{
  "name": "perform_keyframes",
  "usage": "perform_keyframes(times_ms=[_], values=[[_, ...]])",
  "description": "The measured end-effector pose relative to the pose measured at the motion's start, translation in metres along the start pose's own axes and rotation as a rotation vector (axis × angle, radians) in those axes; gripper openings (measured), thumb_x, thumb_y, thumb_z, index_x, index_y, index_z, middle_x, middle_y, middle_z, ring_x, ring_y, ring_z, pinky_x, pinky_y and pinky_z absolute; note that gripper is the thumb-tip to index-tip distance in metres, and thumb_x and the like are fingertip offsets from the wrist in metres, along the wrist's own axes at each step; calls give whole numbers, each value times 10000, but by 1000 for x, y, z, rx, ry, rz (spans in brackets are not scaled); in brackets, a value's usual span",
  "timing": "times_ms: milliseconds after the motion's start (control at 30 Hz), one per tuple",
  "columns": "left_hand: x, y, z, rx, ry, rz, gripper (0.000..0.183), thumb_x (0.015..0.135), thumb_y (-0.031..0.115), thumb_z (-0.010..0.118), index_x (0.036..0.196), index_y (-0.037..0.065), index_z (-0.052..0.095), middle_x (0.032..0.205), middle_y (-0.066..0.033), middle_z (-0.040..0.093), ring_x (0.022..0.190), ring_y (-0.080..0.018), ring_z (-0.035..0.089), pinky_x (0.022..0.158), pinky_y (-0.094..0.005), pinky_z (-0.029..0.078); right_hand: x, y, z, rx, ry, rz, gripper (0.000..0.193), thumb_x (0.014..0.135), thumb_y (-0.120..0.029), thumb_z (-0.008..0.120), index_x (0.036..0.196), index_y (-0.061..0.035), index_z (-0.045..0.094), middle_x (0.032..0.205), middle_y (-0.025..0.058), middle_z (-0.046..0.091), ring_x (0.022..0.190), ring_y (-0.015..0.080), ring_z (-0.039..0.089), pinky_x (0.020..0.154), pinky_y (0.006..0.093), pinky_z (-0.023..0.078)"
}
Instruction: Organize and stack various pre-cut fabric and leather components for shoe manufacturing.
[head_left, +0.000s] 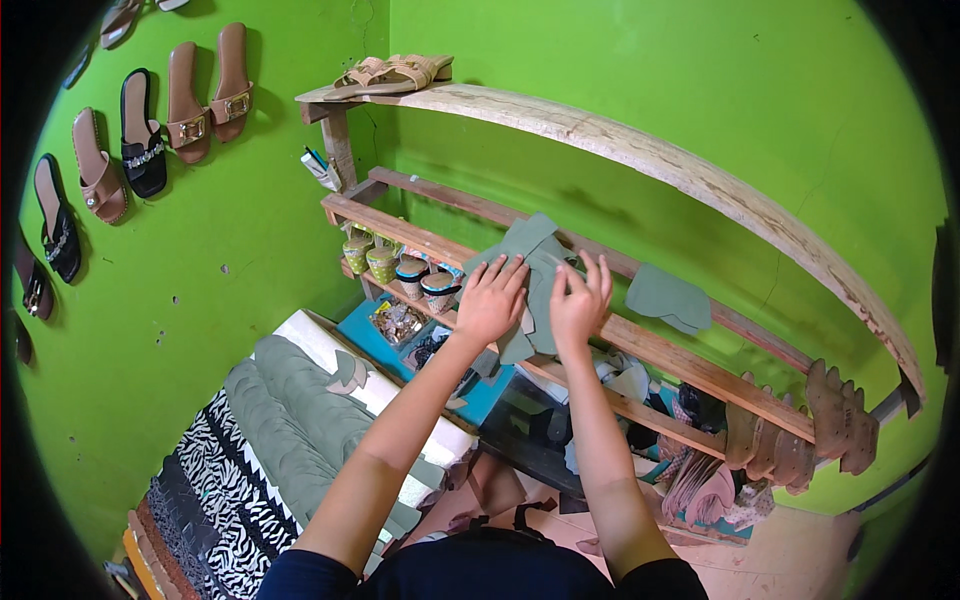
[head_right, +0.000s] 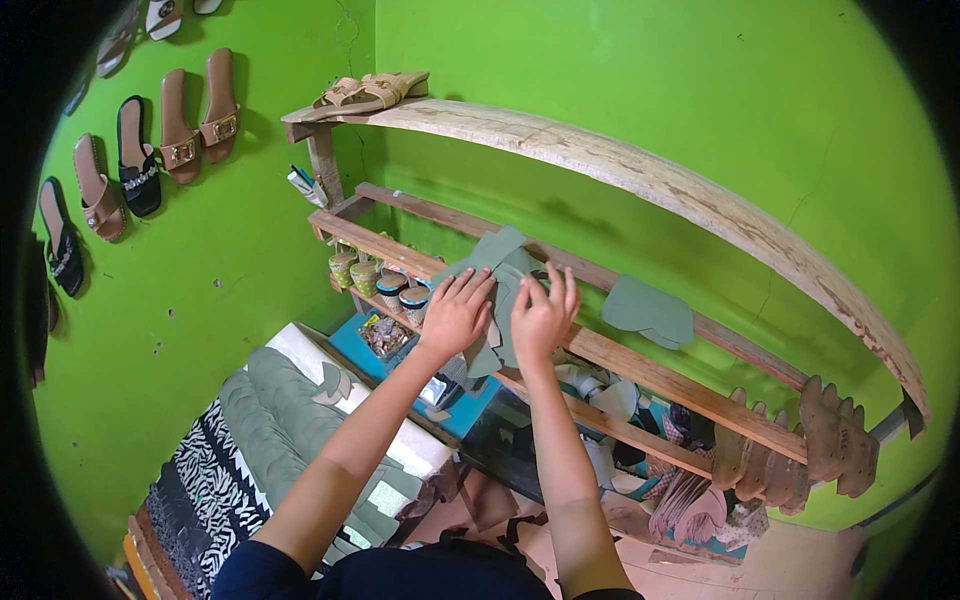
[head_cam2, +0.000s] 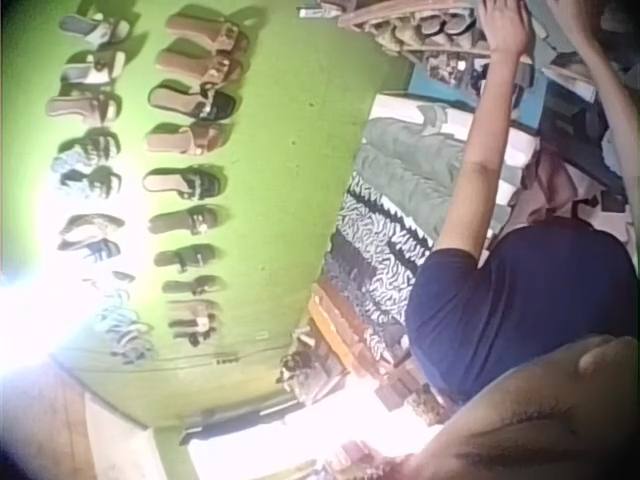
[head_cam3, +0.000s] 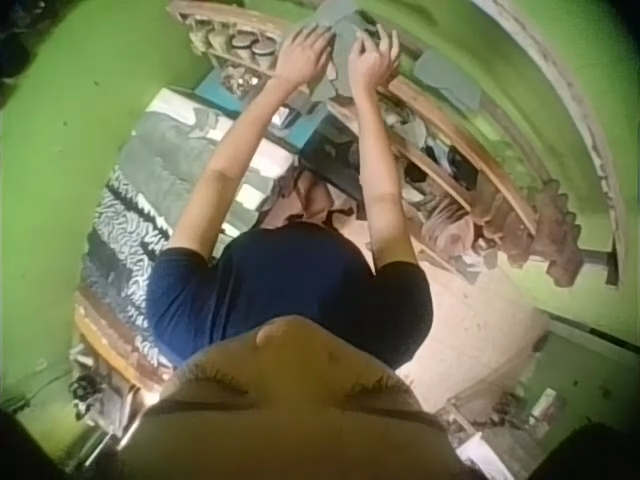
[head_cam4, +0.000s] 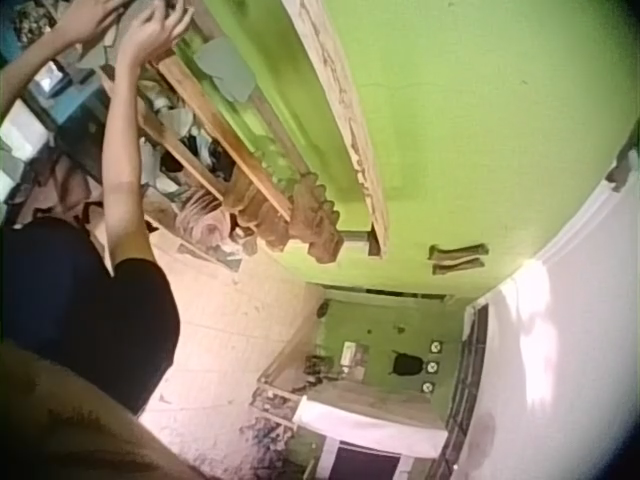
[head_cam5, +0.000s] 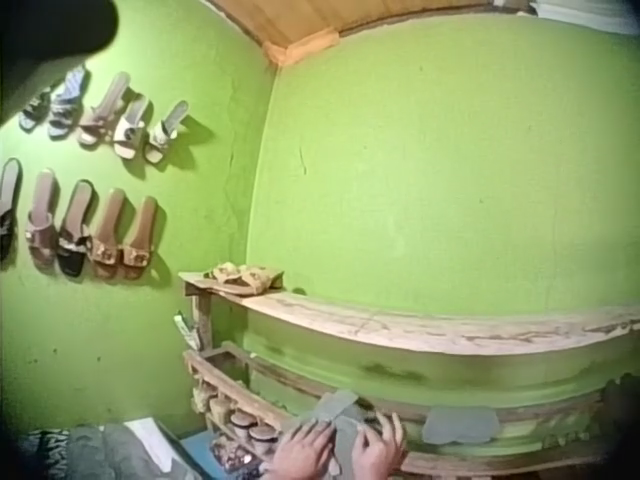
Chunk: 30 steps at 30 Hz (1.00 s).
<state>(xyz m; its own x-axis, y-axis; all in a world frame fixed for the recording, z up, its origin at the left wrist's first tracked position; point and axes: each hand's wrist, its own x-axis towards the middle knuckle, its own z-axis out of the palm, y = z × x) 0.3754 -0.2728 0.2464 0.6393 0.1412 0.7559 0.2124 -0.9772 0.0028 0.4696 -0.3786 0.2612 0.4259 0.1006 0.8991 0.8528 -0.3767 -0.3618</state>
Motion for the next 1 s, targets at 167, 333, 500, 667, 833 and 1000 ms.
perform_keyframes(times_ms=[167, 333, 500, 667, 833, 1000], values=[[-1, 0, 1, -2, -7, 2, 374, 850, 238, 486, 1190, 85, 513, 1279, -77, 487, 1179, -252, 452, 994, -414, 320, 20, 3, -21, 52, 115, 4, 125, 810, -123, 602, 861, -42, 682, 1112, 100, 584, 1148, 324, 450, 954, 419, 340], [-1, -2, 0, -36, -4, -14, 333, 848, 225, 506, 1147, 84, 543, 1239, -79, 517, 1144, -261, 479, 964, -417, 346, 32, -6, -45, 102, 250, 0, 145, 823, -69, 571, 923, -31, 669, 1138, 112, 574, 1142, 325, 452, 956, 415, 336], [4, 2, 0, -16, -22, -12, 332, 853, 239, 497, 1141, 81, 549, 1220, -80, 529, 1141, -263, 478, 962, -417, 347, 33, -4, -58, 124, 345, 5, 147, 847, -53, 537, 919, 14, 647, 1116, 122, 583, 1135, 322, 460, 948, 413, 347], [2, 1, -5, 9, -26, -1, 346, 862, 260, 485, 1149, 78, 545, 1219, -88, 528, 1145, -261, 474, 967, -416, 342, 36, -9, -68, 238, 462, -52, 135, 869, -19, 497, 960, 35, 580, 1033, 143, 599, 1055, 334, 516, 912, 420, 384], [3, 4, -14, -8, 46, 31, 358, 871, 287, 466, 1143, 71, 551, 1234, -96, 518, 1154, -247, 469, 977, -406, 331, 32, -8, -69, 253, 441, -83, 123, 866, -3, 481, 940, 34, 572, 992, 141, 605, 1028, 336, 527, 906, 425, 389], [0, 3, -23, -27, 65, 20, 342, 870, 264, 477, 1144, 73, 549, 1228, -101, 519, 1159, -249, 465, 981, -407, 327, 23, -15, -71, 299, 383, -102, 118, 852, 0, 490, 933, 34, 568, 962, 141, 606, 1000, 334, 539, 893, 424, 393]])
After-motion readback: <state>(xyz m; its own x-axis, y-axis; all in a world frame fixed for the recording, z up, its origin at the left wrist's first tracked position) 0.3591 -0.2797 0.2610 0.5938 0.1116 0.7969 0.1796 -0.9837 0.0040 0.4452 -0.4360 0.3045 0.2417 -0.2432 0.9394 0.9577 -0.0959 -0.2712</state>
